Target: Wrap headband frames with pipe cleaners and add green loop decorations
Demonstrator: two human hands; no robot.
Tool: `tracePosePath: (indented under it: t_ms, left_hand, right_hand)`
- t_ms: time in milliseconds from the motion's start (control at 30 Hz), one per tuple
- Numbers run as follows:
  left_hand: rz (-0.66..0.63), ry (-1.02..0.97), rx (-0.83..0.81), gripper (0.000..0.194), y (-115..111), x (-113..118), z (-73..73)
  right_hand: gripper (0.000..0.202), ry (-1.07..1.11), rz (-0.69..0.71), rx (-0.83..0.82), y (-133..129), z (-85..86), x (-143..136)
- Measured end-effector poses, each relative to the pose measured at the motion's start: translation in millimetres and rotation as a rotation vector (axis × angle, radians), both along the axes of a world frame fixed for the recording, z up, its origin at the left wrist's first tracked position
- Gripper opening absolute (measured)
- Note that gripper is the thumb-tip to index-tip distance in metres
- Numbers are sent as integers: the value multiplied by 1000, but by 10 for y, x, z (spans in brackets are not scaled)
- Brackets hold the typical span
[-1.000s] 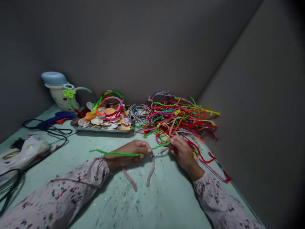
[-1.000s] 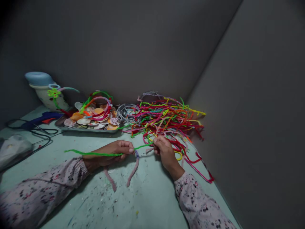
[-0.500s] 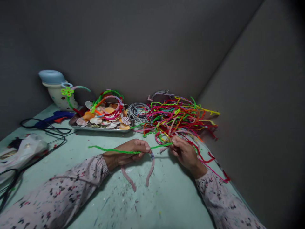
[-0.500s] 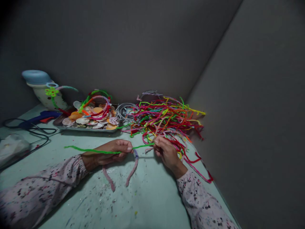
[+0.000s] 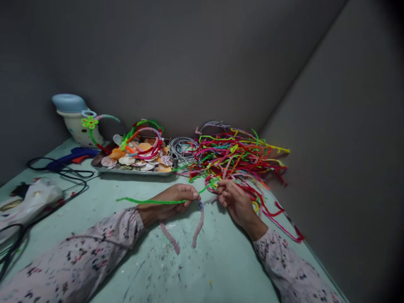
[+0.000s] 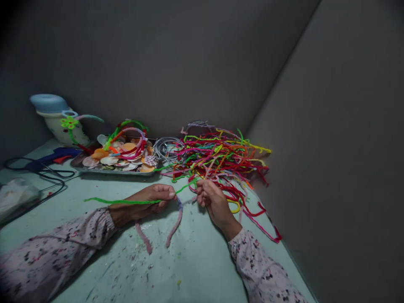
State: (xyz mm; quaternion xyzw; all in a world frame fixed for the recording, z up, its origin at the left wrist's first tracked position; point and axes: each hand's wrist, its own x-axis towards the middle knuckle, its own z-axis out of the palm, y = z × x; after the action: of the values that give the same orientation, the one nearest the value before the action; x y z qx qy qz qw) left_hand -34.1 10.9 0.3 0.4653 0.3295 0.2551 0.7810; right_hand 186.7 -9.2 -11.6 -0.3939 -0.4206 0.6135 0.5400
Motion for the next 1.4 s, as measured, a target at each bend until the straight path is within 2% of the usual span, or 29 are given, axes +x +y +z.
tracePosePath:
  t_ms: [200, 467, 700, 933, 1100, 1200, 1400]
  left_hand:
    - [-13, 90, 81, 30, -19, 23, -5]
    - [-99, 251, 187, 36, -56, 40, 50]
    - [-133, 237, 227, 37, -22, 39, -6]
    - [-146, 236, 250, 35, -35, 30, 64]
    - [-155, 247, 236, 35, -28, 25, 30]
    - [-153, 237, 223, 34, -19, 21, -2]
    - [-141, 226, 238, 35, -19, 20, 11]
  right_hand:
    - [23, -149, 113, 5, -53, -29, -83]
    - [24, -258, 77, 23, -56, -108, -100]
    - [22, -203, 67, 26, -70, -98, -109]
    - [22, -132, 42, -4, -76, -81, -138]
    - [23, -75, 48, -32, -58, -59, -114]
    - [28, -6, 12, -43, -29, -50, -75]
    - [21, 47, -58, -43, -3, -51, -52]
